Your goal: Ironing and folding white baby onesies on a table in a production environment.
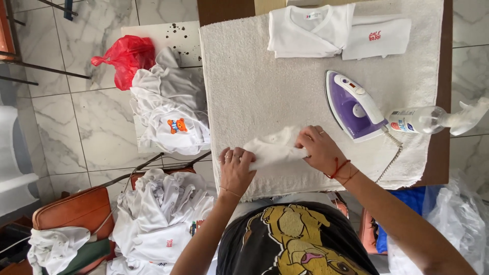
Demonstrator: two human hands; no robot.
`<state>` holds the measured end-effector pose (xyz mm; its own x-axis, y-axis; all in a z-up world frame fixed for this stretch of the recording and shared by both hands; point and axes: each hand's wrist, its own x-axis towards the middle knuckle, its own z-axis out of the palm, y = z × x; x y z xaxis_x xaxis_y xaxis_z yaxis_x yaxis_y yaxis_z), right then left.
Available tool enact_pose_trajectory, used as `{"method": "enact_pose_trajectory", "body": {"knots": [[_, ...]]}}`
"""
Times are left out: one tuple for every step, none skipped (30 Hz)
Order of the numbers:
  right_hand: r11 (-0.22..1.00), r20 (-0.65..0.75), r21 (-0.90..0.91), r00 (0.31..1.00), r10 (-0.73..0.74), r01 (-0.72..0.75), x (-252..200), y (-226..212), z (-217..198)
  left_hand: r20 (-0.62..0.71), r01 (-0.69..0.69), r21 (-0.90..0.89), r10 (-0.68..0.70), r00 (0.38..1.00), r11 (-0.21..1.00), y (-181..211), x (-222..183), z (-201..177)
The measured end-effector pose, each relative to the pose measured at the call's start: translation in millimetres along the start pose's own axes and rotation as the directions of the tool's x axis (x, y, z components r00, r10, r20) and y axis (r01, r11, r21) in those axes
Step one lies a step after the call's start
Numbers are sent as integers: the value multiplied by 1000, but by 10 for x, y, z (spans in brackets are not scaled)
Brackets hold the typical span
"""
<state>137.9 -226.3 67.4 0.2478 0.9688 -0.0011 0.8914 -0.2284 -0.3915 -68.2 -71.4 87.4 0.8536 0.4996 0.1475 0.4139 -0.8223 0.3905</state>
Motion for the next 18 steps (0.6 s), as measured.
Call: {"method": "enact_pose_trajectory", "body": {"knots": [[1000,3,-2,1000,-4,4,-17,-19,-14,-3,4,-1,-4,1000,1000,4,18,43],[995,-163,-94,986,-30,15,-37,-46,-26,-91,-17,60,22,996,998,6,29,83],[984,-319,-178,945,-70,13,-72,-107,-27,-170,-26,127,48,984,992,8,-2,97],[985,-313,-172,947,-75,21,-139,-111,71,-168,-16,130,38,985,991,5,-67,122],[986,-238,-164,971,-30,-10,-184,-87,155,-112,-36,105,48,993,994,-5,-79,167],[986,-162,-159,987,15,-41,-226,-56,234,-56,-55,78,60,997,995,-13,-83,212],[985,-170,-166,985,9,-37,-259,-121,148,-68,-58,81,64,996,995,-6,-155,231],[989,-74,-65,989,127,-132,-292,-182,66,-41,21,6,-20,999,1000,-2,-224,257],[971,44,32,971,235,-236,-358,-274,-6,2,107,-66,-107,994,992,12,-340,265],[972,43,32,972,231,-232,-312,-219,45,-1,109,-64,-109,994,992,10,-276,291],[922,-18,187,937,349,-340,-375,-222,82,53,303,-158,-298,953,940,63,-309,292],[839,-60,340,881,470,-425,-443,-227,120,123,486,-235,-471,874,842,118,-345,294],[839,-61,336,879,472,-428,-432,-273,80,125,485,-238,-469,875,841,180,-286,266],[648,75,476,762,644,-594,-416,-325,32,187,593,-283,-563,805,754,242,-225,227],[409,232,575,620,750,-709,-342,-369,-5,240,690,-316,-648,722,651,272,-137,175],[416,228,578,628,744,-702,-311,-346,21,231,689,-318,-652,723,652,261,-107,225],[388,233,604,620,749,-696,-317,-347,51,276,738,-258,-684,675,624,262,-112,269],[361,238,629,612,754,-689,-322,-344,83,318,781,-196,-715,623,593,262,-117,318]]}}
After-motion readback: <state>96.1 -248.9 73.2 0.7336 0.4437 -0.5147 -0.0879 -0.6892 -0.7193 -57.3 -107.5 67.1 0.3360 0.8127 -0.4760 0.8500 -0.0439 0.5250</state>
